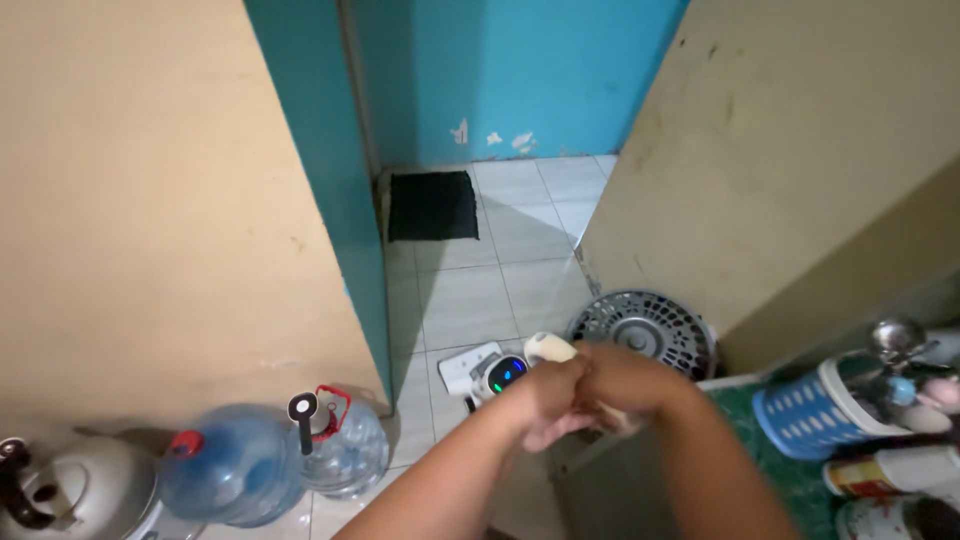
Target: The user is vacuuming the floor in a room.
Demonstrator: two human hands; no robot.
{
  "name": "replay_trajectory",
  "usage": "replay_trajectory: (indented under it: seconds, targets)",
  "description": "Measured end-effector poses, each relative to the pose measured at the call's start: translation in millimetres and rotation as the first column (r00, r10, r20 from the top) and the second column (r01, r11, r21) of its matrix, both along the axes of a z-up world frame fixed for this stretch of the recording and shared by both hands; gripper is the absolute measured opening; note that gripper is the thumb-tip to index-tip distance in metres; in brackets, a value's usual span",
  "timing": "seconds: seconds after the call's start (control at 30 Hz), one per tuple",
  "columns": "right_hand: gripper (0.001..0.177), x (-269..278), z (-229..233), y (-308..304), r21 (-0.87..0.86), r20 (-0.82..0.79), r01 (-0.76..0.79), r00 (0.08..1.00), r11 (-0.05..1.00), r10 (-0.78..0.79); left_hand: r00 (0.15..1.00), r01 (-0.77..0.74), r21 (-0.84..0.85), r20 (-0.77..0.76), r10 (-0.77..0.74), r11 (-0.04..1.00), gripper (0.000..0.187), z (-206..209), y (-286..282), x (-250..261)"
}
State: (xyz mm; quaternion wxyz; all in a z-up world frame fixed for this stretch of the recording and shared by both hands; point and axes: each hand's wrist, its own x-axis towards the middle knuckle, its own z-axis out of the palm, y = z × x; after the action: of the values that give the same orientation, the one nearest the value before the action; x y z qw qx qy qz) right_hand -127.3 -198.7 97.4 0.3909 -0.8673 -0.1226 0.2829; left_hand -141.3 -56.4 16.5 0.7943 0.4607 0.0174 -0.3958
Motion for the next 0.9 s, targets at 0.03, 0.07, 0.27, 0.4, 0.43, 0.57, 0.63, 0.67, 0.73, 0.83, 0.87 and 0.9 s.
replay_trajectory:
  seconds: [0.03, 0.07, 0.27, 0.4, 0.43, 0.57, 0.63, 0.67, 0.73, 0.83, 0.87, 0.9]
  targets:
    - [0.035, -2.6, 13.3, 1.1, -0.003, 0.006, 0.000, 1.000, 1.000, 0.000, 1.000, 0.000, -0.003, 0.006, 0.000, 1.000, 0.044, 9.8, -0.8, -5.0]
    - [0.037, -4.3, 26.4, 2.6, -0.028, -0.070, 0.021, 0.997, 0.999, -0.023, 1.000, 0.008, -0.122, -0.002, -0.009, 0.993, 0.044, 19.4, -1.4, -9.0]
    - [0.040, 3.1, 57.5, 12.1, -0.246, -0.055, -0.085, 0.996, 0.966, 0.074, 0.998, -0.025, -0.400, 0.044, 0.046, 0.916, 0.038, 18.5, -8.5, -8.3]
    - [0.037, 17.4, 51.1, 30.5, -0.336, -0.076, -0.081, 0.995, 0.938, 0.059, 0.994, -0.077, -0.368, 0.043, 0.100, 0.926, 0.044, 7.4, -0.1, 2.8]
    - [0.037, 19.4, 43.5, 36.7, -0.336, -0.083, -0.089, 0.994, 0.938, 0.064, 0.994, -0.085, -0.368, 0.036, 0.106, 0.926, 0.044, -1.2, 2.2, 7.0]
    - [0.040, 43.9, 6.8, 62.2, -0.063, -0.160, -0.037, 0.987, 0.997, 0.027, 0.968, -0.249, -0.242, -0.029, 0.250, 0.938, 0.037, -32.5, 21.1, 39.5]
    - [0.042, 58.5, -17.5, 77.0, 0.038, -0.206, 0.004, 0.979, 0.999, 0.004, 0.951, -0.305, -0.117, -0.092, 0.296, 0.945, 0.036, -42.7, 39.8, 56.8]
    - [0.046, 65.1, -29.2, 84.6, 0.140, -0.250, 0.080, 0.967, 0.987, -0.043, 0.948, -0.316, -0.094, -0.077, 0.310, 0.944, 0.038, -44.5, 50.7, 64.8]
    - [0.050, 81.3, -47.6, 106.0, 0.238, -0.300, 0.158, 0.950, 0.958, -0.082, 0.944, -0.329, -0.068, -0.061, 0.326, 0.942, 0.040, -48.8, 75.9, 84.3]
    - [0.049, 106.0, -74.1, 138.7, 0.248, -0.270, 0.221, 0.951, 0.943, -0.152, 0.970, -0.238, 0.298, 0.130, 0.208, 0.924, 0.044, -66.8, 109.1, 115.6]
    - [0.043, 115.5, -83.9, 148.5, 0.214, -0.189, 0.219, 0.966, 0.952, -0.179, 0.967, -0.253, 0.221, 0.102, 0.235, 0.942, 0.046, -76.4, 118.3, 127.8]
    - [0.038, 124.7, -94.7, 157.6, 0.179, -0.107, 0.218, 0.974, 0.959, -0.201, 0.963, -0.269, 0.144, 0.070, 0.261, 0.952, 0.048, -86.9, 126.8, 139.5]
